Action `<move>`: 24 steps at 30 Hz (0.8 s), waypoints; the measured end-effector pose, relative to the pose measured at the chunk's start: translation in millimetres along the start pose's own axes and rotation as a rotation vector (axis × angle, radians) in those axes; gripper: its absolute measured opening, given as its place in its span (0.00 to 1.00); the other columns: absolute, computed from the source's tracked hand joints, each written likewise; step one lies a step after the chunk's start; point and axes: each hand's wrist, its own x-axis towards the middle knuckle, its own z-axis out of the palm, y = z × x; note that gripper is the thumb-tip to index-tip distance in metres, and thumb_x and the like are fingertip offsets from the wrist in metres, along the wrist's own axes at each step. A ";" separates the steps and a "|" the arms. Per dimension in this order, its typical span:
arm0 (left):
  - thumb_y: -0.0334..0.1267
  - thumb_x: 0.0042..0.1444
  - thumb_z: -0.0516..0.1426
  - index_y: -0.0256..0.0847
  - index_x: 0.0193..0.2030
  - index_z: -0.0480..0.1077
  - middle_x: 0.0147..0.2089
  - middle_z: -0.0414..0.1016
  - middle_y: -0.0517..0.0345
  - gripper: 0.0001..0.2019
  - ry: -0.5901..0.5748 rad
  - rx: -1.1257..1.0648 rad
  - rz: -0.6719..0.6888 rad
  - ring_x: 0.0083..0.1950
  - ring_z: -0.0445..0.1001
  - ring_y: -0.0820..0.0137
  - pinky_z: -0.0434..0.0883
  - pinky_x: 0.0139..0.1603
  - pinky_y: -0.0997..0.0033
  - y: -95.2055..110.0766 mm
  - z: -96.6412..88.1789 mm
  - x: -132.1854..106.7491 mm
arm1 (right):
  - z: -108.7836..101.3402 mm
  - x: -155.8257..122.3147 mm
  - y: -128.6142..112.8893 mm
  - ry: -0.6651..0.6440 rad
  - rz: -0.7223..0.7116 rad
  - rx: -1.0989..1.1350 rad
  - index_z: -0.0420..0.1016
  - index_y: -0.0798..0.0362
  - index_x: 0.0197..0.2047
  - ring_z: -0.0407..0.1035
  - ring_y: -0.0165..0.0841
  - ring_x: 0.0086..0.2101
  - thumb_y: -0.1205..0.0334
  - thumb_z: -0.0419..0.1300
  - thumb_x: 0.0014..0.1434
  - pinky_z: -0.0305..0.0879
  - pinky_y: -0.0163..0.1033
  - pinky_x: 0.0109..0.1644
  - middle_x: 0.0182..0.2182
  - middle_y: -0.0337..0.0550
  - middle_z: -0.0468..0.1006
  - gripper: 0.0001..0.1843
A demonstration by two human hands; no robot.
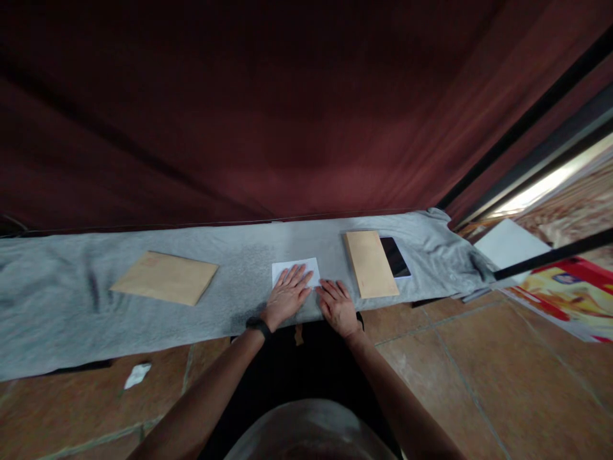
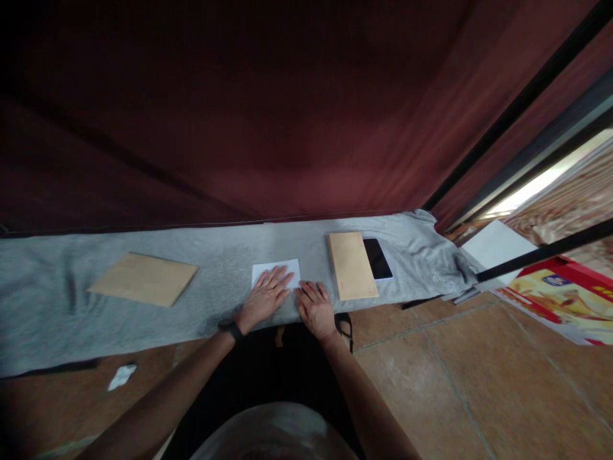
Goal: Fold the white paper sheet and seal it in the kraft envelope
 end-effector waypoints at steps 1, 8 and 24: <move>0.47 0.71 0.45 0.52 0.72 0.58 0.75 0.54 0.58 0.24 -0.013 0.001 0.024 0.77 0.49 0.62 0.47 0.75 0.50 -2.2 -2.4 -6.8 | 0.2 -0.1 0.0 -0.001 -0.001 0.000 0.73 0.51 0.61 0.62 0.39 0.63 0.66 0.52 0.68 0.52 0.55 0.70 0.63 0.49 0.71 0.21; 0.50 0.71 0.44 0.56 0.72 0.56 0.74 0.57 0.62 0.24 -0.046 0.005 0.132 0.76 0.50 0.66 0.45 0.76 0.52 -13.1 -13.1 -47.0 | 0.9 0.4 -1.2 0.015 0.036 0.041 0.73 0.50 0.60 0.64 0.38 0.62 0.66 0.51 0.68 0.52 0.53 0.70 0.61 0.46 0.73 0.20; 0.51 0.71 0.45 0.50 0.73 0.56 0.75 0.56 0.59 0.26 -0.030 0.014 0.143 0.76 0.51 0.65 0.46 0.76 0.51 -17.0 -13.9 -56.8 | 12.8 76.3 -16.2 0.099 0.545 0.121 0.80 0.52 0.37 0.78 0.39 0.32 0.65 0.53 0.63 0.68 0.38 0.35 0.31 0.49 0.83 0.13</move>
